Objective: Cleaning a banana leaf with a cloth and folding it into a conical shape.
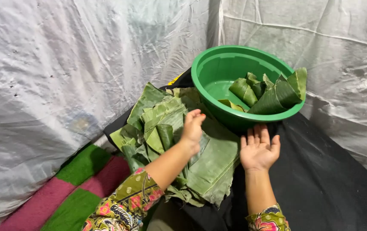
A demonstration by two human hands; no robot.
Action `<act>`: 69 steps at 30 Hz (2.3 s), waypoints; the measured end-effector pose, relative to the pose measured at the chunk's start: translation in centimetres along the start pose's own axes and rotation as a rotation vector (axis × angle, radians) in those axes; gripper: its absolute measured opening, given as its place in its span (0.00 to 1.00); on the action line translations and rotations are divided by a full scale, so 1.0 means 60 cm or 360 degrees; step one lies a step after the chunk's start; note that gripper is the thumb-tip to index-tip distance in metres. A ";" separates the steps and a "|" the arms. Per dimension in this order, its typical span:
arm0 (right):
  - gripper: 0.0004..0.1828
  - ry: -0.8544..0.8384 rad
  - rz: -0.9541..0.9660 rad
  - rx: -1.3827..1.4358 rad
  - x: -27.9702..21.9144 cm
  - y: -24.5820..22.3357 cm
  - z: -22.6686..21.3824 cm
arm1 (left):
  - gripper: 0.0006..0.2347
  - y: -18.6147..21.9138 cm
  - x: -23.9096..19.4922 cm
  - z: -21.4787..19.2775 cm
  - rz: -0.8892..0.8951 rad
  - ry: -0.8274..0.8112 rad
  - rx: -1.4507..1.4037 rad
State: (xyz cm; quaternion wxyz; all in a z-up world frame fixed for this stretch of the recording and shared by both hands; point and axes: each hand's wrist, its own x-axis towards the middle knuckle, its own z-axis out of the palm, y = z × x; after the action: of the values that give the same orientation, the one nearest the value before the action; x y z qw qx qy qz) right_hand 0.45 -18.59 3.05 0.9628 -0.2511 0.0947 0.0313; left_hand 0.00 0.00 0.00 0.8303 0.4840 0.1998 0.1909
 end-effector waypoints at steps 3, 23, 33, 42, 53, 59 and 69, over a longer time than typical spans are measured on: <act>0.37 -0.0020 0.0151 -0.0062 -0.020 0.019 -0.019 | 0.18 0.028 0.001 -0.045 -0.0179 0.0076 0.0061; 0.29 -0.0360 0.0088 -0.1274 -0.169 0.112 -0.053 | 0.33 -0.021 -0.056 -0.164 0.0436 -0.0339 0.1255; 0.28 -0.0681 -0.0359 -0.2067 -0.177 0.138 -0.090 | 0.32 -0.030 -0.100 -0.162 0.1084 -0.0438 0.2001; 0.22 -0.0771 -0.0485 -0.2429 -0.193 0.145 -0.084 | 0.40 0.043 -0.154 -0.142 0.0561 0.0026 0.1237; 0.23 -0.0842 -0.0678 -0.2764 -0.203 0.147 -0.088 | 0.26 -0.033 -0.027 -0.242 0.0121 0.0046 -0.0272; 0.23 -0.0852 -0.0878 -0.2899 -0.205 0.141 -0.101 | 0.24 -0.048 -0.010 -0.263 0.0047 -0.0013 -0.0503; 0.34 -0.0803 -0.0990 -0.3002 -0.210 0.142 -0.094 | 0.24 -0.021 -0.006 -0.265 -0.0271 -0.0065 -0.0638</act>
State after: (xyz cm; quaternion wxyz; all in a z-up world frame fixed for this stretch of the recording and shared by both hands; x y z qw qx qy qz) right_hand -13.77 -14.10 -3.33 0.3307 -0.9057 -0.2432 -0.1061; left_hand -8.34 10.80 -8.25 0.9269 0.2943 0.1812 0.1463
